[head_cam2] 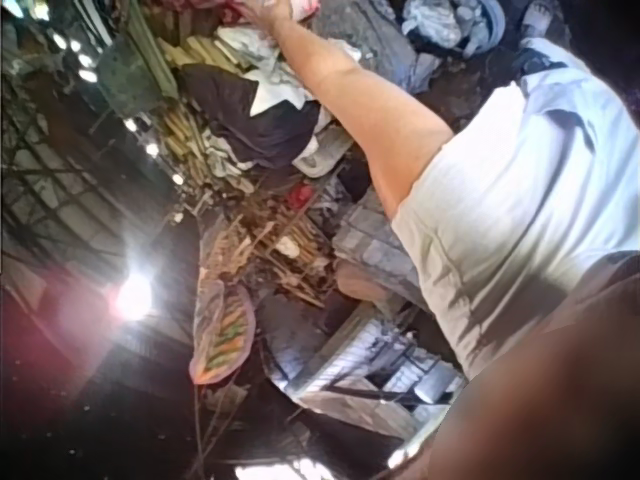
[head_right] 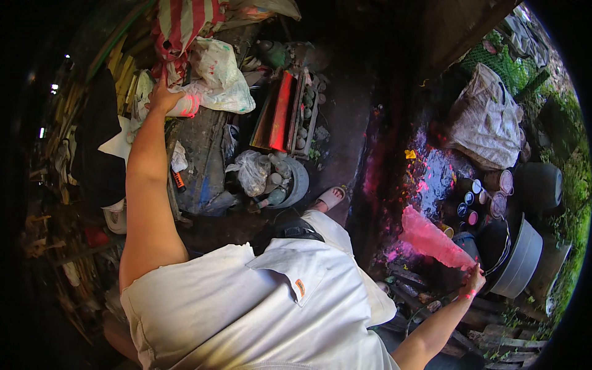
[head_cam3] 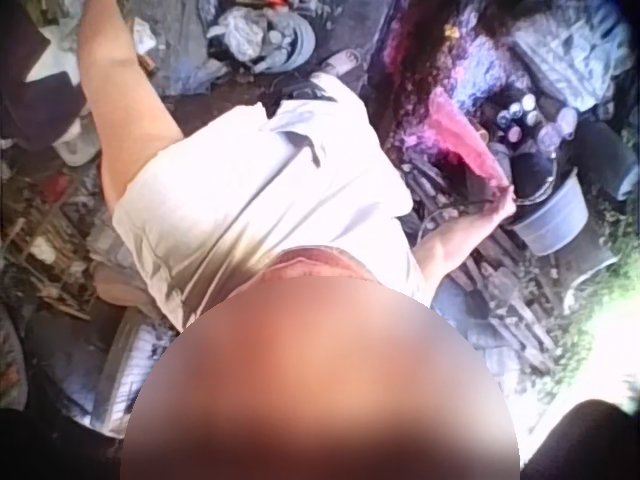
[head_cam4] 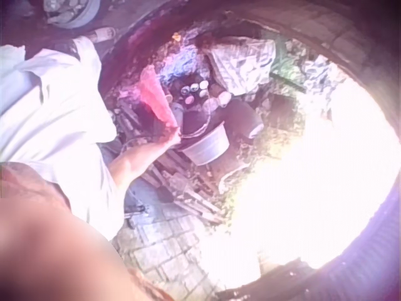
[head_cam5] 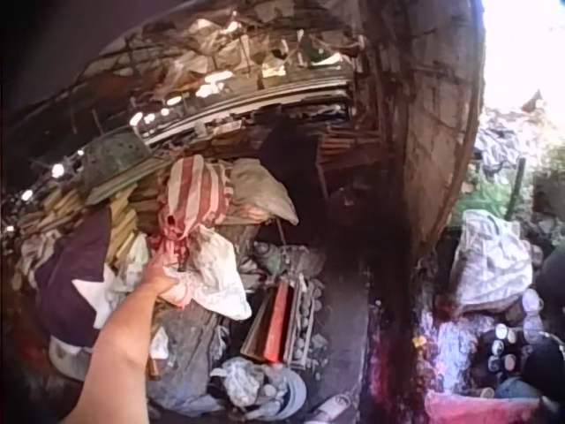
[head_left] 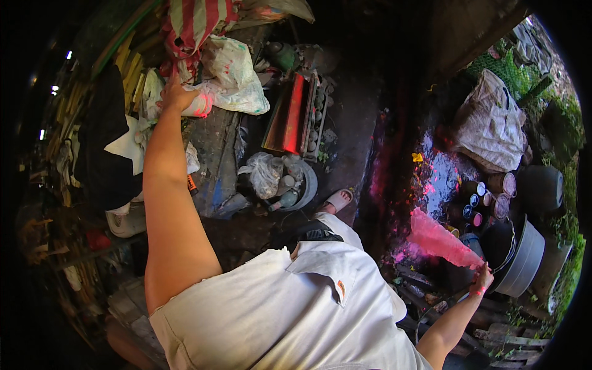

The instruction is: The person pours pink paint from a plastic bag into a pink container, then moves outside to rinse the container with water from a hose. They repeatedly squeeze and rinse the container to remove residual paint, then place it on the ground.

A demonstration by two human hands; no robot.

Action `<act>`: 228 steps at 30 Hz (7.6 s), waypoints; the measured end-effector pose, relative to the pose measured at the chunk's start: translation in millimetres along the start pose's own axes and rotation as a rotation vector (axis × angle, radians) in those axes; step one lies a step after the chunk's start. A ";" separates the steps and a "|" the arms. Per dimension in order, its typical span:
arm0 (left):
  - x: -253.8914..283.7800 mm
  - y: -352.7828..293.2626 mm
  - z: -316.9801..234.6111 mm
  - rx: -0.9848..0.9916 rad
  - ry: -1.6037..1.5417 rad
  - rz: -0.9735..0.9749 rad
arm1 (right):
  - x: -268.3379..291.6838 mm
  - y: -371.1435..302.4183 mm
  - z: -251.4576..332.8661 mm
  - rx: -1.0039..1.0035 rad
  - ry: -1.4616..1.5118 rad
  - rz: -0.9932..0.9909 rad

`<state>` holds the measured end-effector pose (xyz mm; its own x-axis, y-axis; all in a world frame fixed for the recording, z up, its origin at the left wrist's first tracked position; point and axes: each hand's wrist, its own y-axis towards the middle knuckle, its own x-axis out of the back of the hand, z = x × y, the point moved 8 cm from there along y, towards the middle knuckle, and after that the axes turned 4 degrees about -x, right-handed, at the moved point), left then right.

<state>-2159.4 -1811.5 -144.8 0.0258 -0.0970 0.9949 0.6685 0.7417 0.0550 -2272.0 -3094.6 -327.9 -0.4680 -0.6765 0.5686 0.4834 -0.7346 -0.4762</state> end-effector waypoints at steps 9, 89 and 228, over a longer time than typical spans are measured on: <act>-30.8 3.8 12.9 -0.048 0.027 0.344 | -2.5 -6.4 7.6 0.010 0.106 -0.028; 115.4 -820.4 -843.3 -1.829 -1.140 1.137 | 13.7 -106.4 146.8 0.550 0.024 -0.428; 16.9 -715.2 -940.2 -1.585 -1.105 1.270 | 108.4 -135.3 230.3 0.230 -0.096 0.122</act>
<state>-1938.3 -2967.7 -246.3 0.8473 0.5122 0.1404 0.5110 -0.8583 0.0476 -2217.8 -3056.5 -47.4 -0.3289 -0.7434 0.5824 0.6925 -0.6091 -0.3864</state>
